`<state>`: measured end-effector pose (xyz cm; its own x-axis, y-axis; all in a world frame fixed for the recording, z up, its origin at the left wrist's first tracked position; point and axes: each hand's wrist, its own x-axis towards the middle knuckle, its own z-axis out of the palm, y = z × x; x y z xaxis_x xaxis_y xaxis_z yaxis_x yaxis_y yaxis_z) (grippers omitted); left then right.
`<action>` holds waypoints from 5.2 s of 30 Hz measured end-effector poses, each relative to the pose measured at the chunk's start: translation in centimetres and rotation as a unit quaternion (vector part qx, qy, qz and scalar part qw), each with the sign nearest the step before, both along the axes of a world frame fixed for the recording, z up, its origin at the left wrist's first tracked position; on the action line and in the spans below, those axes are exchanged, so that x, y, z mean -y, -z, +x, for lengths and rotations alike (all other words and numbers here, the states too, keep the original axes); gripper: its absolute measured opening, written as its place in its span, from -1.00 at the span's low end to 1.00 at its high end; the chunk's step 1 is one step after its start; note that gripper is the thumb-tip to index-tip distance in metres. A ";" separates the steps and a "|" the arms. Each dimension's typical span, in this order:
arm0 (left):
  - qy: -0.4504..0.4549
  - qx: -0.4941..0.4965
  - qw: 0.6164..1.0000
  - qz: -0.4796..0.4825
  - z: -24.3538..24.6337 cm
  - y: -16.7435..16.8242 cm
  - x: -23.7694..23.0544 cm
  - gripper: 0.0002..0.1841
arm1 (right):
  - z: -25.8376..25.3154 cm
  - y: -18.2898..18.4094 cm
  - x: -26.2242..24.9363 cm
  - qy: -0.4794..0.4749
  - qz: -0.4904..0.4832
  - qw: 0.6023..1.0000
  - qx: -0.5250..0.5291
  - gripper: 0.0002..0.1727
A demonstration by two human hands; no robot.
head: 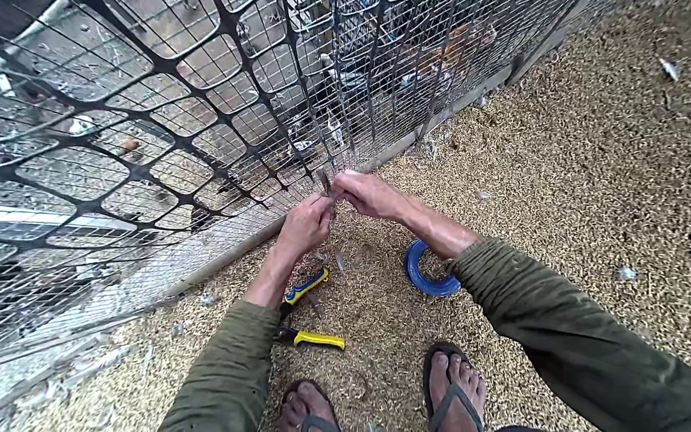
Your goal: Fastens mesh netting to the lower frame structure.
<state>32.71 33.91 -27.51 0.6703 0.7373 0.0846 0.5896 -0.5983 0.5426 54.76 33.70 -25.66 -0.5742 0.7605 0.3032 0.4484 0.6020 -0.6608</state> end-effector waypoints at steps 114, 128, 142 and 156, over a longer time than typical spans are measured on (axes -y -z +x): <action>-0.361 0.352 0.739 -0.447 3.5 -2.4 3.0 -0.40 | -1.7 0.1 1.2 0.225 -0.182 0.955 0.060 -0.63; -0.352 0.526 0.580 -0.512 5.3 -0.6 1.8 -0.85 | -2.6 3.8 5.4 0.106 0.006 0.987 -0.123 -0.77; -0.282 0.512 0.577 -0.571 3.7 -0.9 1.1 -0.83 | -0.7 0.0 2.8 0.195 -0.118 0.972 -0.054 -0.79; -0.285 0.536 0.562 -0.562 3.7 -0.7 1.2 -0.77 | -0.6 0.0 0.3 0.014 -0.080 0.988 -0.131 -0.83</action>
